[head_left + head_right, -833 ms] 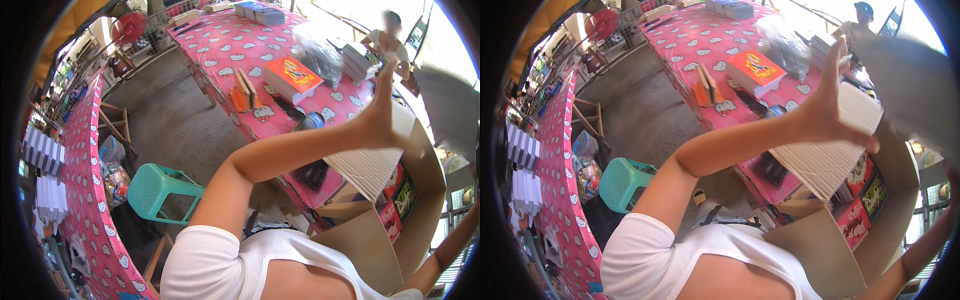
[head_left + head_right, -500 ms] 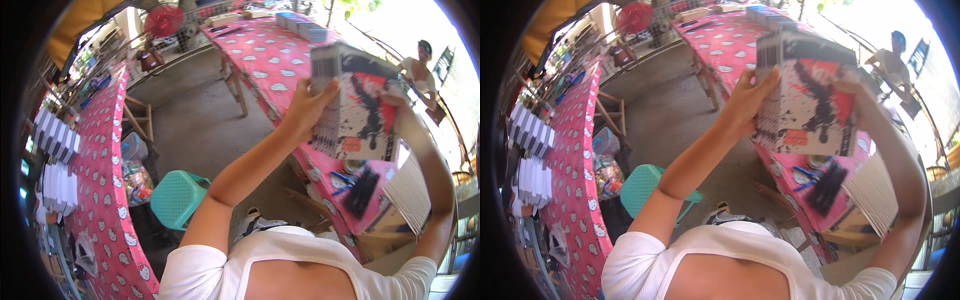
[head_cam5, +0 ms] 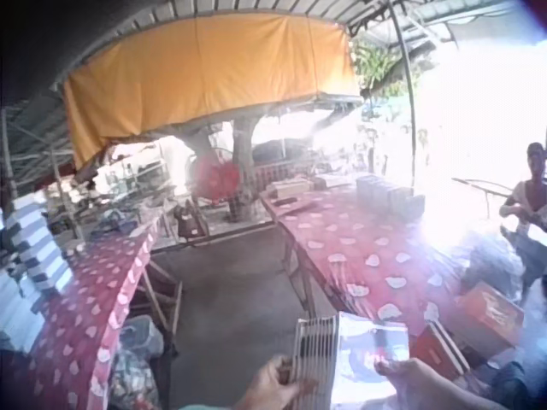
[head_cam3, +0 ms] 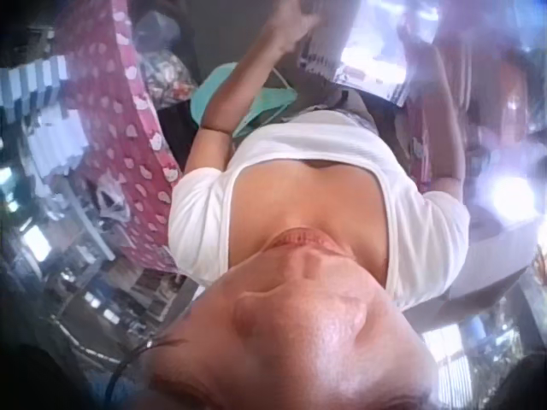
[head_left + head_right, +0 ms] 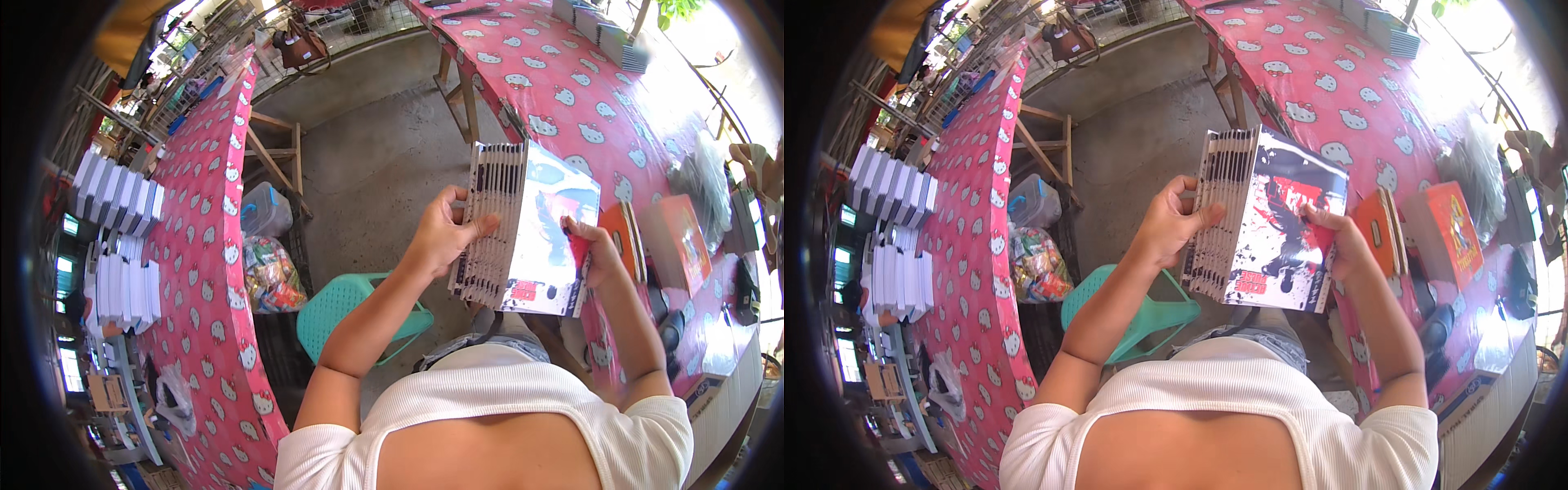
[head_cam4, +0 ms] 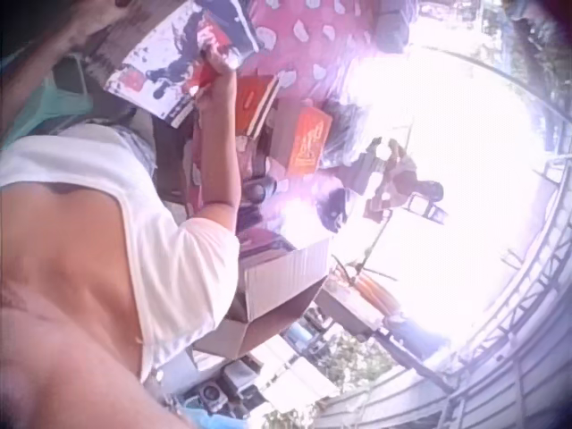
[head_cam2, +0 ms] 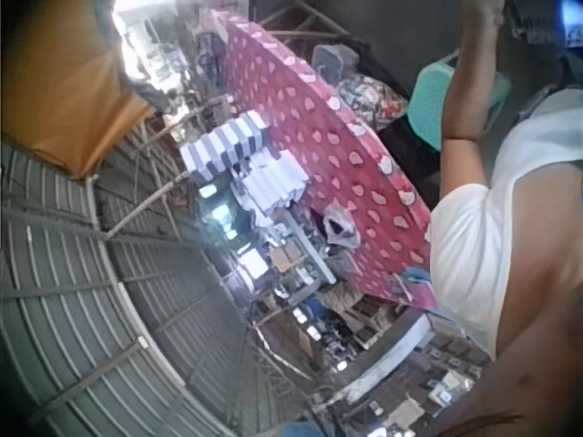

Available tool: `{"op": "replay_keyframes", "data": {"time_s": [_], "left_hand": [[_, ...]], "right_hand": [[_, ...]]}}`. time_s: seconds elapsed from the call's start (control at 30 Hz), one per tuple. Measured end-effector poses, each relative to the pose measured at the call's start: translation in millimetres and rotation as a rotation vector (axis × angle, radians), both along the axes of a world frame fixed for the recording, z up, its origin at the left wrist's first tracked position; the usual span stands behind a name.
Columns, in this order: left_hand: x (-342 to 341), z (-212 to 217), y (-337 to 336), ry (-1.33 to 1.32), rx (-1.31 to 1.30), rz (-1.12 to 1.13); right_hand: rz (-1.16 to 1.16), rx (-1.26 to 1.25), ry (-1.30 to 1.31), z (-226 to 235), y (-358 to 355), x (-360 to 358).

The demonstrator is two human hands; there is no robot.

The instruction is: The person sorts notebooks with various sports-themed covers on a table, aligning and stacking them into different piles before placing several notebooks into a cardboard box.

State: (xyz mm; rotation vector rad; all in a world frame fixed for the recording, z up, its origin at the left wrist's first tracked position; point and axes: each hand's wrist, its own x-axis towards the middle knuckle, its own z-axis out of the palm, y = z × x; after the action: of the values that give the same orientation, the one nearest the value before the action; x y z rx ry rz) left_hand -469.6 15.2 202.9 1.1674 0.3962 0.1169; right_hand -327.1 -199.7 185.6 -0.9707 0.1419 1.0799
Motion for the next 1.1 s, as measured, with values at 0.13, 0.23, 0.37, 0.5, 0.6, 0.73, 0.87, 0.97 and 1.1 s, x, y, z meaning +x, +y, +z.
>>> {"op": "replay_keyframes", "data": {"time_s": [0.13, 0.23, 0.37, 0.5, 0.6, 0.73, 0.87, 0.97, 1.1], "left_hand": [[60, -22, 59, 0.091, 0.076, -0.168], [122, -38, 111, 0.087, 0.11, -0.341], [214, -42, 160, 0.18, 0.305, -0.38], [275, -50, 219, 0.194, 0.204, -0.295], [321, -56, 270, 0.161, 0.106, -0.297], [392, -73, 325, 0.178, 0.261, -0.363], [478, -69, 374, 0.101, 0.182, -0.571], [525, -66, 394, 0.063, -0.012, -0.729], [585, -60, 408, 0.142, -0.05, -0.946]], "right_hand": [[-0.038, 0.036, 0.042, -35, 43, 38], [-0.196, 0.013, 0.076, -59, 81, 80], [-0.202, 0.014, 0.022, -54, 140, 147], [-0.176, -0.166, 0.007, -44, 199, 215], [-0.188, -0.206, -0.048, -44, 248, 260], [-0.337, -0.17, -0.041, -47, 299, 303], [-0.446, -0.136, -0.036, -59, 341, 361], [-0.559, -0.238, -0.147, -55, 361, 387], [-0.766, -0.413, -0.124, -53, 382, 403]]}}
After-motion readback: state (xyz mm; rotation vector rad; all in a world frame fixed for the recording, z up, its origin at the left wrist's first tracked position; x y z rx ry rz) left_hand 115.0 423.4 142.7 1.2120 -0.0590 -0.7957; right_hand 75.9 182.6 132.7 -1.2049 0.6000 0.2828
